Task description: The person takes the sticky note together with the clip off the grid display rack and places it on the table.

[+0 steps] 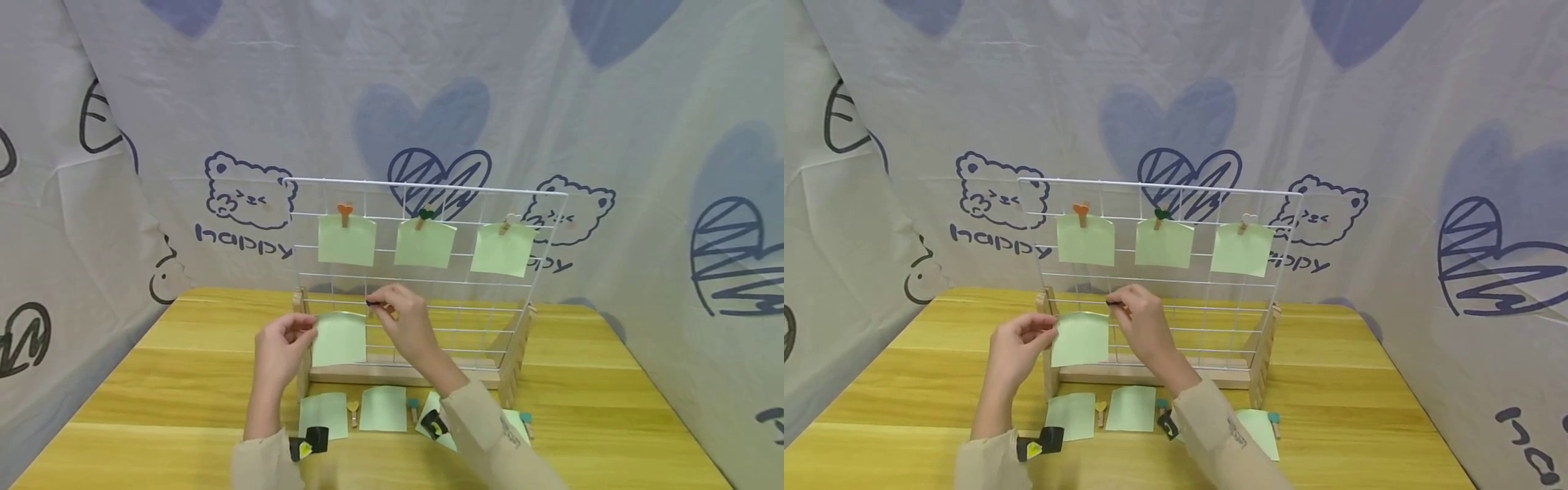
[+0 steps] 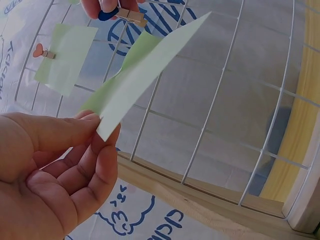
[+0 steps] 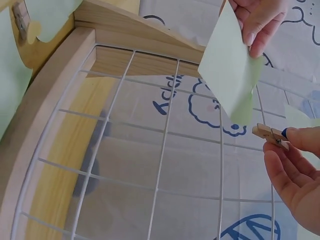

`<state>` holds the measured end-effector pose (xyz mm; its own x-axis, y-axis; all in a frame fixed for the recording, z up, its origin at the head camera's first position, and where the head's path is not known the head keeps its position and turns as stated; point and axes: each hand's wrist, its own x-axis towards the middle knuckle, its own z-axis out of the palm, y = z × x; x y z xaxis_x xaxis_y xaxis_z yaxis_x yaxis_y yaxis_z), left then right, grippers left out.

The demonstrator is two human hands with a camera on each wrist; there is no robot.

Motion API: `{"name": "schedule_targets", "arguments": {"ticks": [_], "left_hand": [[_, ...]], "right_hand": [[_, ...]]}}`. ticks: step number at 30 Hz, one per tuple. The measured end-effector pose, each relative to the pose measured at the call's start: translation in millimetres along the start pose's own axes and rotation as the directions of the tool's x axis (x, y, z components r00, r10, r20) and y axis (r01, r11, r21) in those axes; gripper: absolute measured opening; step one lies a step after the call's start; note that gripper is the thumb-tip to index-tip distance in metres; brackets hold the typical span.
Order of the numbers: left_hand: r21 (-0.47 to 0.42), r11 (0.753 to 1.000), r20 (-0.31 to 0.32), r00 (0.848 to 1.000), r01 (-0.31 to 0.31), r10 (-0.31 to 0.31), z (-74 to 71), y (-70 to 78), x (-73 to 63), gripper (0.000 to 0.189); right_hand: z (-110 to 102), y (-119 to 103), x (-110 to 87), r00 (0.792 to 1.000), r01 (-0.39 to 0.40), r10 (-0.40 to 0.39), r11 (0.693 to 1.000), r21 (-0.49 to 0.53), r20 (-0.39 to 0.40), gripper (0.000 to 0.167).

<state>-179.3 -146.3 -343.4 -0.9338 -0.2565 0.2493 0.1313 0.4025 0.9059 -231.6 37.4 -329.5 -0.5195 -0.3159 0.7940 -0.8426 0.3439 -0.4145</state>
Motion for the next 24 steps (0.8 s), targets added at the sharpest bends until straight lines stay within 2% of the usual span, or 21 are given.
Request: {"name": "schedule_targets", "arguments": {"ticks": [9,12,16,24], "left_hand": [[0.0,0.999,0.03,0.999,0.034,-0.034,-3.4,-4.2,-12.2,0.014],[-0.001,0.999,0.034,0.999,0.042,-0.042,-5.5,-3.3,-15.8,0.014],[-0.007,1.0,0.039,0.999,0.021,-0.021,-9.6,-3.3,-20.2,0.014],[-0.006,1.0,0.065,0.998,0.009,-0.009,-19.9,-9.3,-24.3,0.012]], "right_hand": [[1,-4,-11.4,0.991,-0.136,0.133,0.982,0.131,0.027,0.011],[0,-10,-13.7,0.988,-0.155,0.151,0.973,0.17,0.04,0.011],[-1,-17,-17.4,0.984,-0.178,0.169,0.965,0.194,0.059,0.01],[3,-6,-26.3,0.984,-0.175,0.165,0.969,0.176,0.069,0.009]]}}
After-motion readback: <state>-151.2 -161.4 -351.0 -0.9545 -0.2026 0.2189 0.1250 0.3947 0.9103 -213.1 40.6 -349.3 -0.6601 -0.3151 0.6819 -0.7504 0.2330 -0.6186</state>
